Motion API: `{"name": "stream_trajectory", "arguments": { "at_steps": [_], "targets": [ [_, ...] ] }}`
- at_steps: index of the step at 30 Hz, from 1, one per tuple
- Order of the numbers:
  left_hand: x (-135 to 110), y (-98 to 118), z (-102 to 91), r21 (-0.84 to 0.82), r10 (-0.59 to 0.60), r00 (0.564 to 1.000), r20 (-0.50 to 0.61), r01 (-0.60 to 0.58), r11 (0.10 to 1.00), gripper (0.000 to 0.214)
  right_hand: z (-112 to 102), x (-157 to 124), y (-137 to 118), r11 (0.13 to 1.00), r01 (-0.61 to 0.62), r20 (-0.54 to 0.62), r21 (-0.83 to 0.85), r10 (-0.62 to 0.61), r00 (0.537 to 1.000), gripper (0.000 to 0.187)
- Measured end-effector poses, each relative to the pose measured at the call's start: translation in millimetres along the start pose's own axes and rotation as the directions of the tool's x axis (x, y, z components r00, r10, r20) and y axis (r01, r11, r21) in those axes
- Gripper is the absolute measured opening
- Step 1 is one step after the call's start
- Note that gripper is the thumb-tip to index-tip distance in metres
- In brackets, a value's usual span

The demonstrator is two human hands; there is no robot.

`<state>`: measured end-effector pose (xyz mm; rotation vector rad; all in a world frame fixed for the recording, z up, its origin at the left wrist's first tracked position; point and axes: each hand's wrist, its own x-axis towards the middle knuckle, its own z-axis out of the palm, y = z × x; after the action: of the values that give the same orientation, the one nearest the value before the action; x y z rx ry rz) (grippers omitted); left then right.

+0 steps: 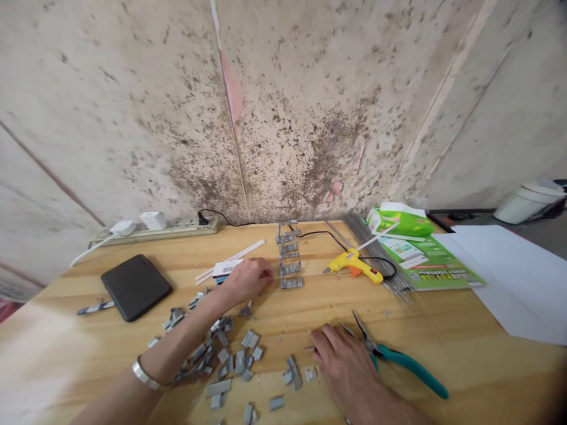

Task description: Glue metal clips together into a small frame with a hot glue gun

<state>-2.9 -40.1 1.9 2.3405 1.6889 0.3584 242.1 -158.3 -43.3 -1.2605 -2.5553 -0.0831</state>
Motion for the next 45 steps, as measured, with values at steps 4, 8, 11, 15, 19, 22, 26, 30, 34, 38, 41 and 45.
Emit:
{"name": "stream_trajectory", "arguments": {
  "at_steps": [4,8,11,15,19,22,26,30,34,38,41,45],
  "targets": [
    [-2,0,-0.7,-0.004,0.014,0.999,0.041,-0.014,1.000,0.013,4,0,0,1.000,-0.016,0.025,-0.010,0.016,1.000,0.022],
    [1,1,0.7,-0.005,-0.032,0.999,0.008,0.032,0.999,0.021,8,-1,-1,0.999,-0.014,0.032,-0.037,0.016,0.999,0.025],
    [7,4,3.6,0.008,-0.051,0.998,-0.021,0.052,0.999,0.033,8,1,-1,0.999,-0.010,0.028,-0.052,0.012,1.000,0.023],
    [13,8,6.6,0.032,-0.031,0.999,-0.033,0.032,0.999,0.027,4,3,-2,0.998,-0.006,0.018,-0.070,0.007,1.000,0.023],
    [15,9,8.0,0.044,-0.015,0.999,-0.044,0.016,0.999,0.017,2,3,-3,0.996,-0.009,0.009,-0.087,0.010,1.000,0.025],
    [16,10,8.5,0.045,-0.020,0.999,-0.049,0.022,0.999,0.017,-1,3,-3,0.996,-0.012,-0.008,-0.091,0.011,1.000,0.026],
    [18,9,9.4,0.044,-0.029,0.998,-0.055,0.032,0.999,0.014,-5,4,-3,0.997,0.004,0.017,-0.083,-0.002,1.000,0.025],
    [20,10,10.2,0.041,-0.045,0.997,-0.063,0.047,0.998,0.013,-3,4,-2,0.997,0.007,0.023,-0.078,-0.005,1.000,0.025],
    [25,11,9.8,0.030,-0.042,0.998,-0.051,0.043,0.999,0.012,-2,4,-2,0.997,-0.003,0.017,-0.071,0.005,1.000,0.024],
    [32,13,9.1,0.021,-0.047,0.998,-0.040,0.048,0.999,0.012,-6,4,-3,0.998,-0.006,0.031,-0.061,0.008,0.999,0.024],
    [36,16,8.5,0.008,-0.041,0.999,-0.032,0.041,0.999,0.013,-7,4,-3,0.998,-0.006,0.034,-0.066,0.009,0.999,0.024],
    [40,18,8.4,0.001,-0.034,0.999,-0.033,0.034,0.999,0.016,-2,3,-2,0.999,-0.008,0.036,-0.050,0.010,0.999,0.023]
  ]
}}
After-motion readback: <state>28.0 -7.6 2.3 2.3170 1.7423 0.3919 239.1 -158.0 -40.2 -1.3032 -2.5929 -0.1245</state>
